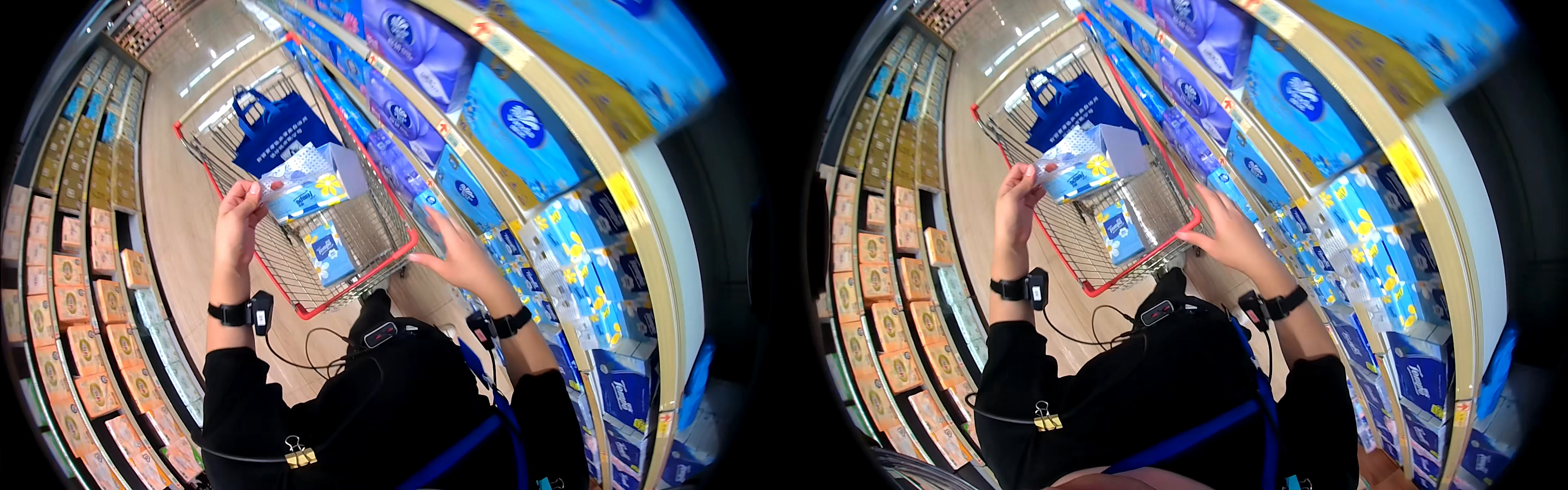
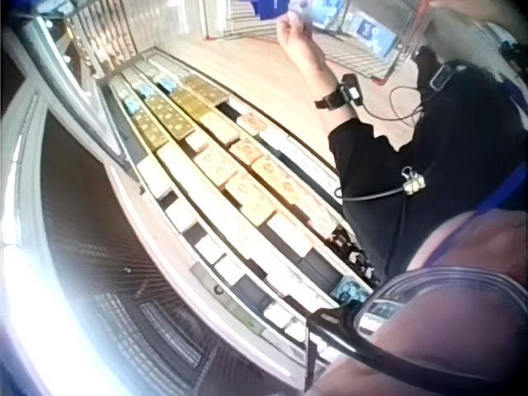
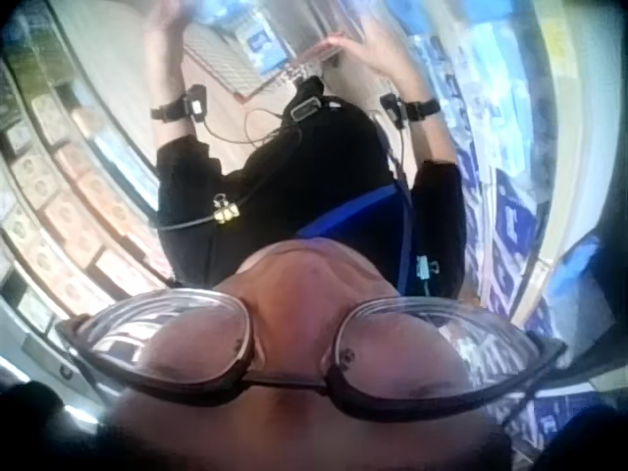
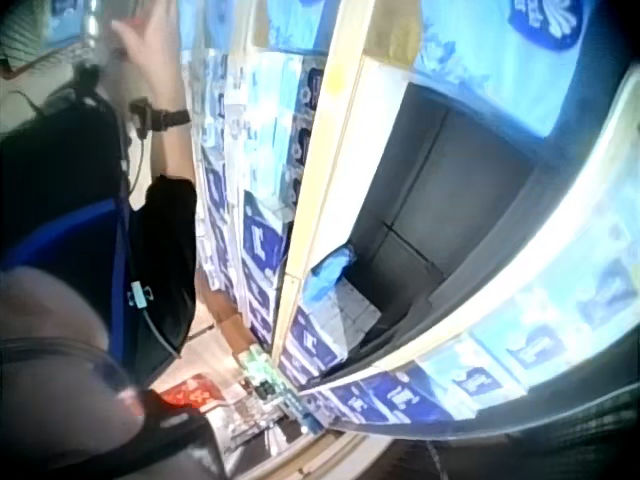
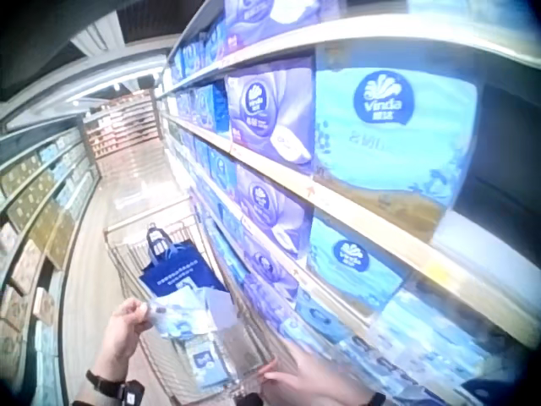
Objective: The person repeatedly takes packages of tissues and paper towels from a shopping cart and places them onto the store shelves. They handle various brands and package sizes, arranging the items neatly on the display shelves.
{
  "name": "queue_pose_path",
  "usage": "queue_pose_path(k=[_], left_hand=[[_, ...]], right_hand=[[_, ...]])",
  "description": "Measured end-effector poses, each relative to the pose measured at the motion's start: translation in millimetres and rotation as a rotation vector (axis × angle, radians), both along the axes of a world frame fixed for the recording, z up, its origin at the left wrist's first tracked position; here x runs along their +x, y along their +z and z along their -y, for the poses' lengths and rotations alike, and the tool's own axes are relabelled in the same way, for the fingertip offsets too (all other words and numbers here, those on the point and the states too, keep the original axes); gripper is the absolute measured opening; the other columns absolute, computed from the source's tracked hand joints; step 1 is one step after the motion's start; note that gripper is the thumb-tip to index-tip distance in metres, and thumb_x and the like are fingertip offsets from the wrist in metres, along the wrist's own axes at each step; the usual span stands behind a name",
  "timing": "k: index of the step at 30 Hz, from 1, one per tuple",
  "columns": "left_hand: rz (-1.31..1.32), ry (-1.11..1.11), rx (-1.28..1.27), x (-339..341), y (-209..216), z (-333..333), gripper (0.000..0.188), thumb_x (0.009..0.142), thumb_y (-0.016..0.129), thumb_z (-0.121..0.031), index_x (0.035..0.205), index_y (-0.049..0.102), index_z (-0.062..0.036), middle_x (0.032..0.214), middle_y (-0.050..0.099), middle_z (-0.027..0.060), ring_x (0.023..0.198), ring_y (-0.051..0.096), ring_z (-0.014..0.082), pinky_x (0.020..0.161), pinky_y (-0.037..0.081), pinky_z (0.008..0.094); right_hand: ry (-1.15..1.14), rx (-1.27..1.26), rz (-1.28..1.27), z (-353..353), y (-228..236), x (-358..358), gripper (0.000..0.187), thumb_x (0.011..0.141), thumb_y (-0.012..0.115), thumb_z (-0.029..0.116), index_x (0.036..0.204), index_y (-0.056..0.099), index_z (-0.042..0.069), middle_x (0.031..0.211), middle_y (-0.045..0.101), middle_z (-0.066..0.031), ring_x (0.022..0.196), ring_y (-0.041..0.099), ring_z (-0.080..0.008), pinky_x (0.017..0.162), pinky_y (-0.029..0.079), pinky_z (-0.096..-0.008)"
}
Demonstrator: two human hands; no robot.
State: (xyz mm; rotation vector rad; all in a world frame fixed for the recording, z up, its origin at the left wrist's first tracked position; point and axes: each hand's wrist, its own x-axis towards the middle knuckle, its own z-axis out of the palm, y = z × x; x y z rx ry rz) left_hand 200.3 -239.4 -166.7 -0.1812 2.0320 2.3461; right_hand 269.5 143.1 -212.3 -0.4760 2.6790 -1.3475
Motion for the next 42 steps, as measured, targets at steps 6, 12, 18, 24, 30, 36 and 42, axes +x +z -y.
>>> queue_pose_path(k=[6,12,18,24,30,36,42], left_hand=[[-0.440,-0.236,0.111,94.9,135.8,-80.4,0.013,0.099,0.059,-0.018,0.105,0.057,-0.0062,0.108,0.070,0.0085,0.096,0.063,0.0138,0.083,0.049,0.0260],[-0.947,-0.560,-0.020,146.5,209.8,-166.2,0.028,0.096,0.066,-0.030,0.097,0.047,-0.0094,0.140,0.053,0.0280,0.139,0.046,0.0353,0.116,0.033,0.0534],[-1.072,-0.998,0.223,134.0,241.0,-328.3,0.108,0.083,0.072,-0.058,0.159,0.015,-0.0075,0.158,0.030,0.0252,0.147,0.031,0.0384,0.121,0.024,0.0555],[-0.894,-1.032,-0.019,154.9,206.2,-554.7,0.064,0.100,0.066,-0.026,0.149,0.032,-0.0039,0.138,0.049,0.0077,0.126,0.047,0.0167,0.109,0.037,0.0317],[-0.826,-0.923,-0.162,168.8,171.2,-601.0,0.072,0.098,0.066,-0.018,0.154,0.023,-0.0060,0.136,0.053,0.0146,0.122,0.055,0.0213,0.097,0.049,0.0315],[-0.927,-0.884,-0.256,165.2,159.1,-607.2,0.083,0.092,0.071,-0.010,0.151,0.013,-0.0047,0.135,0.053,0.0223,0.123,0.057,0.0275,0.096,0.052,0.0348],[-1.011,-0.840,-0.226,143.6,137.9,-587.3,0.073,0.096,0.064,-0.009,0.153,0.018,-0.0023,0.139,0.052,0.0269,0.131,0.054,0.0342,0.107,0.045,0.0392]], right_hand=[[-0.150,0.096,-0.810,-17.7,111.2,41.4,0.119,0.060,0.090,0.031,0.155,0.025,-0.001,0.157,0.028,-0.0243,0.144,0.029,-0.0467,0.118,0.026,-0.0568],[-0.307,-0.186,-1.289,-96.6,172.9,135.3,0.102,0.067,0.079,0.014,0.155,0.028,0.001,0.132,0.042,-0.0233,0.122,0.046,-0.0444,0.111,0.030,-0.0626],[-0.632,0.018,-1.469,-201.4,243.5,203.0,0.121,0.058,0.091,0.020,0.157,0.023,0.002,0.136,0.041,-0.0237,0.123,0.046,-0.0451,0.109,0.035,-0.0595],[-0.919,0.233,-1.220,-317.2,252.1,254.2,0.125,0.066,0.092,0.040,0.156,0.015,0.002,0.147,0.044,-0.0271,0.133,0.049,-0.0434,0.108,0.044,-0.0441],[-1.004,-0.036,-0.529,-343.8,229.0,268.5,0.085,0.082,0.082,0.036,0.145,0.035,0.001,0.126,0.064,-0.0263,0.120,0.062,-0.0396,0.101,0.051,-0.0427],[-1.042,0.032,-0.481,-342.2,222.2,266.3,0.086,0.085,0.079,0.024,0.152,0.026,0.007,0.131,0.062,-0.0257,0.122,0.061,-0.0396,0.106,0.047,-0.0436],[-1.078,0.086,-0.531,-335.6,213.4,256.9,0.078,0.083,0.080,0.023,0.147,0.040,0.006,0.127,0.064,-0.0250,0.117,0.064,-0.0383,0.099,0.051,-0.0427]])
